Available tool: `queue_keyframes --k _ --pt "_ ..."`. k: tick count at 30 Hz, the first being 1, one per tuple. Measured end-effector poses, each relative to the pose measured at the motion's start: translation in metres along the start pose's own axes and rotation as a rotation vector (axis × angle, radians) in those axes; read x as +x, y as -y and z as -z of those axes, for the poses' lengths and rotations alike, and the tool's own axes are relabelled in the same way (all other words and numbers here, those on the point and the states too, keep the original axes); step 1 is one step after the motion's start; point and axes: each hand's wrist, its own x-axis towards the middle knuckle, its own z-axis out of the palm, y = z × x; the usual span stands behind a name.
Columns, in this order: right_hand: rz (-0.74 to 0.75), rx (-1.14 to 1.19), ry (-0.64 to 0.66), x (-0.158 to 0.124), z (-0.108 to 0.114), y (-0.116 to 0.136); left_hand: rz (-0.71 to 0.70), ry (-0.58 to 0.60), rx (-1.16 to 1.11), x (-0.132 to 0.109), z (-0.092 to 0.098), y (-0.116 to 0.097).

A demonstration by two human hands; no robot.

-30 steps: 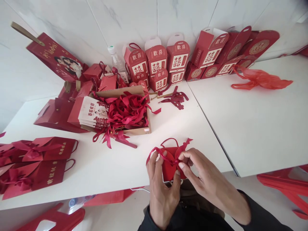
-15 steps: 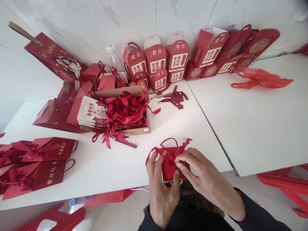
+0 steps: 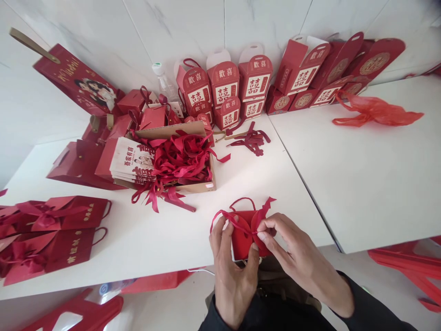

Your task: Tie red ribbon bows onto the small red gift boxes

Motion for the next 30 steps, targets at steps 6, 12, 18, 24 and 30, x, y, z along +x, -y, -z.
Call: queue_keyframes --k 6,12,18,24,30 --pt "-0.022 0.004 0.010 -0.003 0.000 0.004 0.031 0.009 -0.044 -0.001 0.001 -0.004" --pt "-0.013 -0.033 -0.043 0.002 0.002 0.001 0.146 -0.013 -0.198 0.006 0.005 -0.019" --pt "-0.055 -0.066 -0.059 0.004 0.003 0.000 0.153 -0.073 -0.133 0.017 0.001 -0.020" --pt "-0.127 -0.081 -0.117 -0.002 0.002 -0.003 0.098 -0.127 -0.120 0.014 0.002 -0.013" --pt "-0.144 -0.056 -0.164 -0.003 0.003 -0.001 0.098 -0.125 -0.091 0.012 0.009 -0.018"
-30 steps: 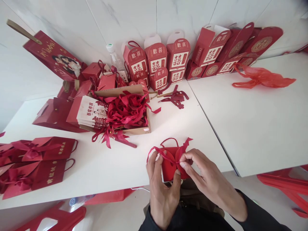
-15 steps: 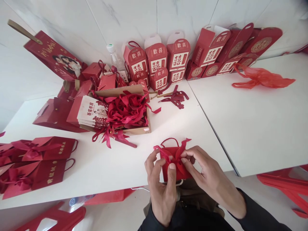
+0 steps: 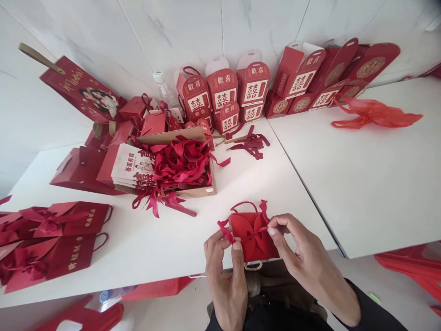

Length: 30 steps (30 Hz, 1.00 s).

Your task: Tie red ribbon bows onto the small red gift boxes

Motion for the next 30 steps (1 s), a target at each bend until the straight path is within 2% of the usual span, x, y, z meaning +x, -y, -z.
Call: queue_keyframes --k 4,7,11,16,21,23,27,30 --pt "0.058 0.086 -0.047 0.000 0.001 0.006 -0.092 0.052 -0.040 0.004 0.002 -0.008" --pt "0.070 0.145 -0.014 0.000 0.000 0.010 -0.106 0.101 -0.086 0.007 0.000 -0.011" --pt "0.089 0.164 0.020 0.002 -0.002 0.010 -0.069 0.086 -0.149 0.006 -0.004 -0.007" --pt "0.002 0.170 0.016 0.005 -0.007 0.002 0.005 0.043 -0.141 0.005 -0.005 0.004" --pt "-0.025 0.160 0.024 0.007 -0.005 0.002 0.039 0.040 -0.125 0.004 -0.003 0.002" --pt "-0.009 0.144 0.048 0.008 -0.002 0.003 -0.024 0.078 -0.075 0.005 0.000 0.000" --pt "0.058 0.097 0.087 0.009 -0.001 0.002 -0.261 0.218 0.128 0.006 0.006 -0.001" --pt "0.080 0.105 0.073 0.009 -0.003 0.000 -0.344 0.306 0.285 0.008 0.009 -0.002"
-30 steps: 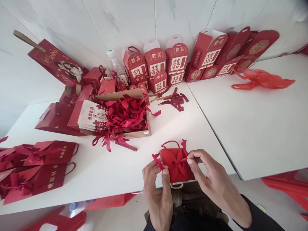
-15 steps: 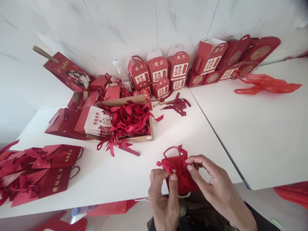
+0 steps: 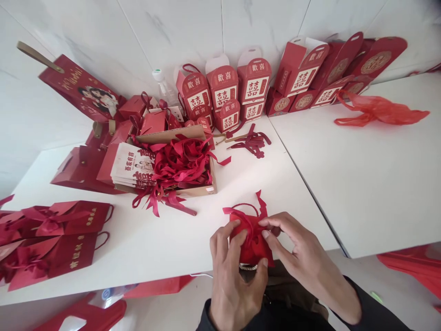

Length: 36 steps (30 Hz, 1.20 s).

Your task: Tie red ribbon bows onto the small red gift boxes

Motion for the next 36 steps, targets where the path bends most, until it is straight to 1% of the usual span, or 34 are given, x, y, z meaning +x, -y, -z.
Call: queue_keyframes --k 2,4,8,10,14,17,19,22,24,26,28,29,31,33,35,36 --pt "-0.013 0.013 -0.006 0.000 -0.002 -0.001 -0.013 0.027 0.060 0.001 0.001 0.000" --pt "-0.016 0.007 -0.009 0.000 -0.003 -0.002 -0.009 0.036 0.071 0.002 0.001 -0.001" --pt "0.022 -0.026 -0.030 0.001 -0.003 0.000 0.013 0.014 0.029 0.003 0.000 -0.001" --pt "0.025 -0.031 -0.036 0.000 -0.002 0.003 0.045 -0.003 -0.015 0.003 0.001 -0.002" --pt "0.024 -0.012 -0.047 -0.002 0.000 0.007 0.172 -0.079 -0.193 0.002 0.007 0.000" --pt "-0.021 0.019 -0.048 -0.005 0.000 0.008 0.281 -0.143 -0.282 0.002 0.010 0.003" --pt "-0.042 0.016 -0.057 -0.005 0.000 0.006 0.375 -0.158 -0.320 0.000 0.009 0.004" --pt "-0.028 0.004 -0.063 -0.006 -0.001 0.003 0.518 -0.186 -0.396 -0.004 0.005 0.002" --pt "0.002 -0.012 -0.071 -0.005 0.000 0.002 0.561 -0.227 -0.432 -0.005 0.003 -0.003" --pt "0.043 -0.048 -0.101 -0.006 0.000 0.003 0.538 -0.259 -0.436 -0.004 0.003 -0.008" --pt "0.095 -0.085 -0.121 -0.006 0.001 0.006 0.454 -0.275 -0.402 -0.001 0.005 -0.013" --pt "0.126 -0.097 -0.109 -0.007 0.001 0.008 0.394 -0.279 -0.371 0.001 0.006 -0.015" --pt "0.211 -0.101 -0.036 -0.008 0.001 0.012 0.251 -0.264 -0.293 0.004 0.008 -0.017" --pt "0.301 -0.090 0.058 -0.008 0.001 0.015 0.125 -0.218 -0.235 0.007 0.008 -0.018" --pt "0.334 -0.071 0.112 -0.007 0.002 0.016 0.059 -0.166 -0.209 0.007 0.010 -0.017" --pt "0.330 -0.061 0.114 -0.006 0.002 0.016 0.054 -0.152 -0.206 0.007 0.011 -0.016"
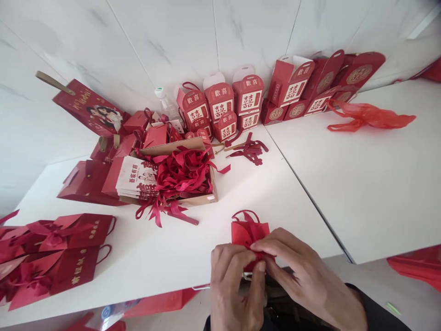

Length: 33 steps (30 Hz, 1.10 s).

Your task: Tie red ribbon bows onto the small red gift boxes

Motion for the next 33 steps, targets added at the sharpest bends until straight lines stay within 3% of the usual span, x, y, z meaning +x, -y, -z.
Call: queue_keyframes --k 3,8,16,21,27,33 --pt "-0.020 -0.001 -0.038 0.001 0.002 -0.001 0.017 0.047 0.014 0.001 0.006 0.005" --pt "-0.005 -0.027 -0.076 0.001 0.003 -0.003 -0.066 0.283 0.081 0.009 0.013 0.017" --pt "-0.126 -0.250 -0.148 -0.007 0.006 -0.008 0.191 -0.023 0.020 0.011 0.007 0.022" --pt "-0.111 -0.375 -0.245 -0.014 0.001 -0.009 0.132 -0.143 0.110 0.005 0.008 0.026" --pt "-0.257 -0.347 -0.239 -0.017 -0.005 -0.005 0.112 -0.074 0.005 0.005 0.009 0.021" --pt "-0.245 -0.383 -0.212 -0.023 -0.002 -0.010 0.294 0.026 -0.245 0.003 0.005 0.023"
